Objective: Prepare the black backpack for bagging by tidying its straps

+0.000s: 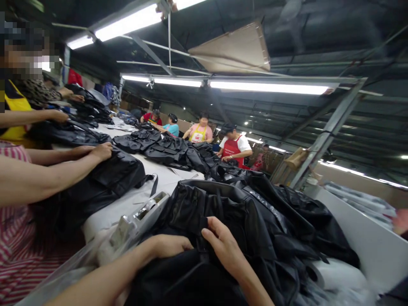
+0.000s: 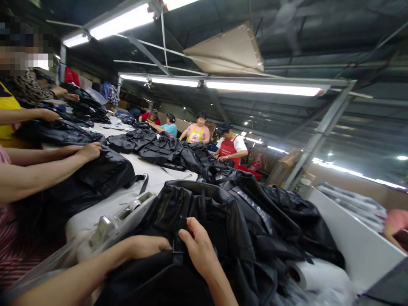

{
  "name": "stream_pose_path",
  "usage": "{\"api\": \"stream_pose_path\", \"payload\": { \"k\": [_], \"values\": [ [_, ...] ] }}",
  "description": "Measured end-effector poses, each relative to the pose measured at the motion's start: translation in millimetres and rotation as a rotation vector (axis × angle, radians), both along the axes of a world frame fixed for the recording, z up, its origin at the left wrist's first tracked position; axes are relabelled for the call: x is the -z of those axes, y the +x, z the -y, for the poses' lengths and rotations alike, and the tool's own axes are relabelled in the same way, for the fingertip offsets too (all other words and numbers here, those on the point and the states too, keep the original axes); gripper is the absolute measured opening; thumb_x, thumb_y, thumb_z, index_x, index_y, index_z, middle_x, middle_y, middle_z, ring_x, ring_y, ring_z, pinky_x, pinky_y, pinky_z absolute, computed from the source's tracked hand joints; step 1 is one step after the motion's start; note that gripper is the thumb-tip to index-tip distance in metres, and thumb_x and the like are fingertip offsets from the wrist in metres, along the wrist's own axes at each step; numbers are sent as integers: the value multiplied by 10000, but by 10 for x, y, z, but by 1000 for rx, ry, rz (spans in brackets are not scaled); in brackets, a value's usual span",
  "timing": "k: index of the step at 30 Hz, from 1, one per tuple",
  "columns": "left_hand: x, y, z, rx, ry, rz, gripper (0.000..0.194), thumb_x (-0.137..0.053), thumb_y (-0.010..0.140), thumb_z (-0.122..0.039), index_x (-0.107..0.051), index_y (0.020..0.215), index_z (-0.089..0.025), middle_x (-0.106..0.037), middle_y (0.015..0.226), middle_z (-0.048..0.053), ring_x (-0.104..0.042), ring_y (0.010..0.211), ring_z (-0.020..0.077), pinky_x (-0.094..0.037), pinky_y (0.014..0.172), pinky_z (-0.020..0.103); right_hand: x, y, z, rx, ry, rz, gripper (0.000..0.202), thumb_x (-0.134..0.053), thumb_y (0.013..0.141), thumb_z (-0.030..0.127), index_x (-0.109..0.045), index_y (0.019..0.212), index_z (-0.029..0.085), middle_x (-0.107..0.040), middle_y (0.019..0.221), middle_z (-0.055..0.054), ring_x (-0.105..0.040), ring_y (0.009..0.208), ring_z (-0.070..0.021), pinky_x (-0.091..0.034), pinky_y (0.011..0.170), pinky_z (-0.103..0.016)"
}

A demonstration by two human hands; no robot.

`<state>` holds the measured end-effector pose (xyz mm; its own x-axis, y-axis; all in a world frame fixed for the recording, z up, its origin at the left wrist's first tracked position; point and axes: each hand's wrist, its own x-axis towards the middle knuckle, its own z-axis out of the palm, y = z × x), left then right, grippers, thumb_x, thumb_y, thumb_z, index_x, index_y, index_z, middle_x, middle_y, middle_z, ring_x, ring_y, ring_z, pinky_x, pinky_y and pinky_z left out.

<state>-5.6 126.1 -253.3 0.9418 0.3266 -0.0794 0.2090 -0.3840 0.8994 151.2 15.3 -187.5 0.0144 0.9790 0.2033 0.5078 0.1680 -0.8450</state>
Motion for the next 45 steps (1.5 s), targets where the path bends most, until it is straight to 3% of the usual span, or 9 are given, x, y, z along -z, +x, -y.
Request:
{"api": "stream_pose_path", "payload": {
  "k": [6, 13, 17, 22, 29, 34, 37, 42, 45],
  "values": [
    [15, 199, -161, -163, -119, -42, 336, -399, 717, -98, -650, 937, -132, -623, 733, 29, -625, 603, 153, -530, 549, 261, 483, 86, 35, 83, -197, 185, 122, -509, 756, 314, -463, 703, 215, -486, 711, 2, -492, 725, -201, -379, 679, -318],
    [-193, 387, -121, -13, 33, -42, 287, -430, 681, -25, -681, 751, -147, -588, 640, -9, -562, 537, 114, -467, 494, 199, 494, -34, 253, 109, -248, 223, 205, -492, 808, 319, -620, 887, 180, -686, 963, -99, -613, 937, -259, -445, 859, -344],
    [-442, 449, -44, 67, 146, 79, 584, -390, 723, 26, -707, 1139, -234, -660, 843, -17, -572, 619, 90, -471, 554, 179, 498, -45, 267, 152, -226, 170, 407, -524, 809, 291, -642, 1170, 146, -667, 1188, -136, -578, 1142, -304, -394, 1010, -393],
    [-609, 647, 10, 186, 294, 119, 614, -415, 729, 43, -672, 1221, -217, -702, 863, -17, -628, 653, 95, -509, 613, 182, 432, -107, 321, 229, -272, 201, 467, -517, 810, 264, -618, 1232, 92, -672, 902, -83, -623, 873, -260, -469, 817, -343],
    [-432, 414, -116, 10, 767, 126, 291, -482, 834, -2, -662, 1015, -141, -657, 1127, 93, -614, 1044, 205, -479, 940, 335, 588, -56, 405, 345, -199, 144, 816, -475, 819, 323, -231, 1505, -45, -573, 727, -9, -577, 760, -221, -472, 787, -314],
    [-317, 172, -130, 12, 1121, 71, 230, -744, 774, -266, -665, 976, -189, -608, 1131, 109, -522, 1082, 308, -407, 947, 466, 658, -20, 379, 371, -166, 172, 795, -497, 798, 315, -310, 1478, -52, -585, 690, -5, -580, 739, -219, -477, 787, -322],
    [-324, 143, -136, -45, 1232, 38, 83, -648, 811, -163, -665, 890, -143, -624, 988, 137, -533, 1009, 299, -404, 894, 450, 639, 9, 368, 365, -163, 203, 736, -502, 806, 305, -379, 1468, 9, -652, 734, -23, -617, 747, -220, -503, 800, -328],
    [-391, 223, -90, 69, 1264, 69, 73, -601, 808, -130, -668, 792, -155, -665, 877, 107, -554, 932, 266, -421, 820, 395, 615, 36, 382, 292, -176, 255, 470, -561, 779, 281, -692, 1199, 117, -680, 1247, -135, -581, 1206, -293, -412, 1063, -396],
    [-389, 332, -89, 177, 1203, 105, 116, -598, 798, -106, -688, 837, -169, -714, 909, 79, -586, 942, 248, -453, 801, 364, 669, 33, 394, 279, -188, 255, 456, -594, 766, 285, -696, 1192, 158, -734, 1090, -104, -641, 1064, -293, -463, 987, -410]
  ]
}}
